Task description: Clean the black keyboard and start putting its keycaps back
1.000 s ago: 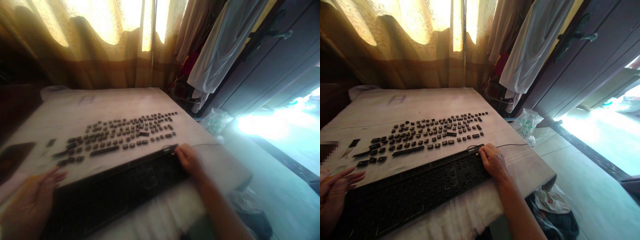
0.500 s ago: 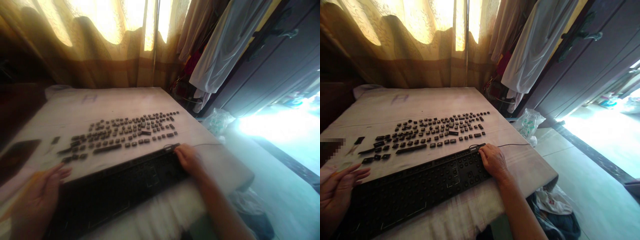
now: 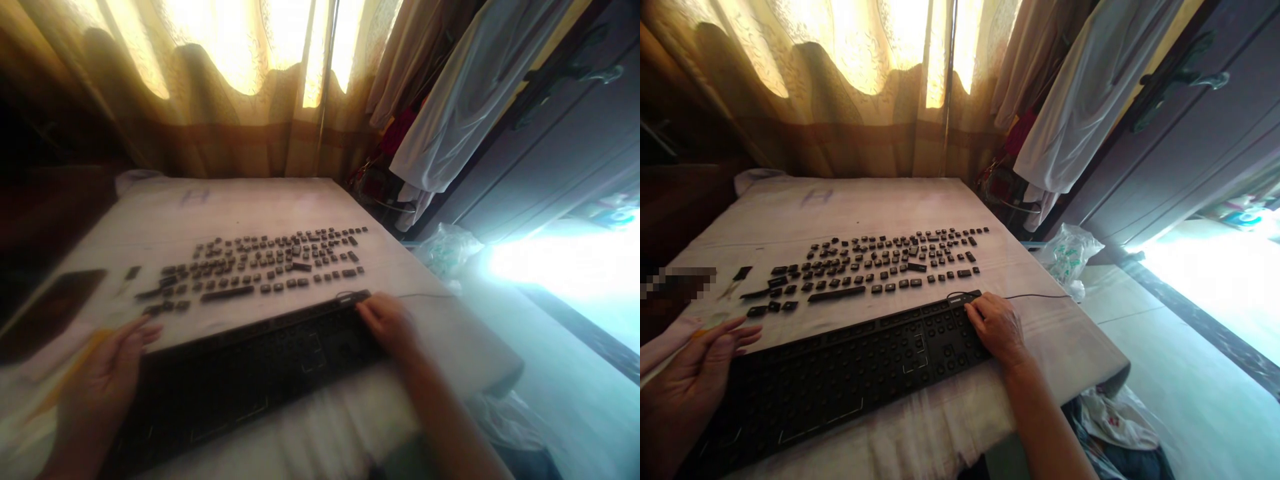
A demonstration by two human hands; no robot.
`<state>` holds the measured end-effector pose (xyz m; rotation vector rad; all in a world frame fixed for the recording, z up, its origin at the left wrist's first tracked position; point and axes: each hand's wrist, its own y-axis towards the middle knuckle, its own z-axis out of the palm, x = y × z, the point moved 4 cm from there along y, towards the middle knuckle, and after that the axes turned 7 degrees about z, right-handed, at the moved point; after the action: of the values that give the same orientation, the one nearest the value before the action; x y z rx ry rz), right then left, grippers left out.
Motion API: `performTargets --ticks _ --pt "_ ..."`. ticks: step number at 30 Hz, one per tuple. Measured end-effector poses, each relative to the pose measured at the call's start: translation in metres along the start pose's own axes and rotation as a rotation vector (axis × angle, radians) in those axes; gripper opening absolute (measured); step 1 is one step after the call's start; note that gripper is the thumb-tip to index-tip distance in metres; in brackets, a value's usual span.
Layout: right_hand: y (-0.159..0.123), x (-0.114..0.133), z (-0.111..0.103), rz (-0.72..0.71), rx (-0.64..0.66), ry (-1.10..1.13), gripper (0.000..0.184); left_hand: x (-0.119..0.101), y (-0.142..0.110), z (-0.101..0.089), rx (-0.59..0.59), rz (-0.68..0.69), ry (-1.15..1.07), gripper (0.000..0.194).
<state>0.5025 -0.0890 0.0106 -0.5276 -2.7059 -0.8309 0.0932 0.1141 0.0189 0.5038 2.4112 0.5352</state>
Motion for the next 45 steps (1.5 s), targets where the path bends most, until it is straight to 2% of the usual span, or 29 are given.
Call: performTargets --ticks 3,12,17,26,38,45 --pt "0.0 0.002 0.0 -0.027 0.015 0.013 0.031 0.006 0.0 0.003 0.066 -0.059 -0.117 0.049" --pt "-0.005 -0.007 0.008 -0.038 0.078 0.091 0.021 0.02 0.0 0.007 0.044 -0.03 -0.125 0.046" --pt "-0.007 -0.015 0.01 0.023 0.034 0.104 0.019 0.015 0.001 0.005 0.034 -0.02 -0.116 0.046" --pt "-0.008 -0.016 0.005 0.038 0.013 0.06 0.036 0.004 -0.001 0.003 0.017 -0.026 -0.192 0.047" --pt "-0.009 -0.036 0.017 0.028 0.144 0.098 0.028 -0.006 -0.004 0.002 0.002 0.01 -0.27 0.043" --pt "-0.009 -0.034 0.011 0.053 0.074 0.072 0.029 -0.006 -0.004 0.003 0.014 0.003 -0.27 0.042"
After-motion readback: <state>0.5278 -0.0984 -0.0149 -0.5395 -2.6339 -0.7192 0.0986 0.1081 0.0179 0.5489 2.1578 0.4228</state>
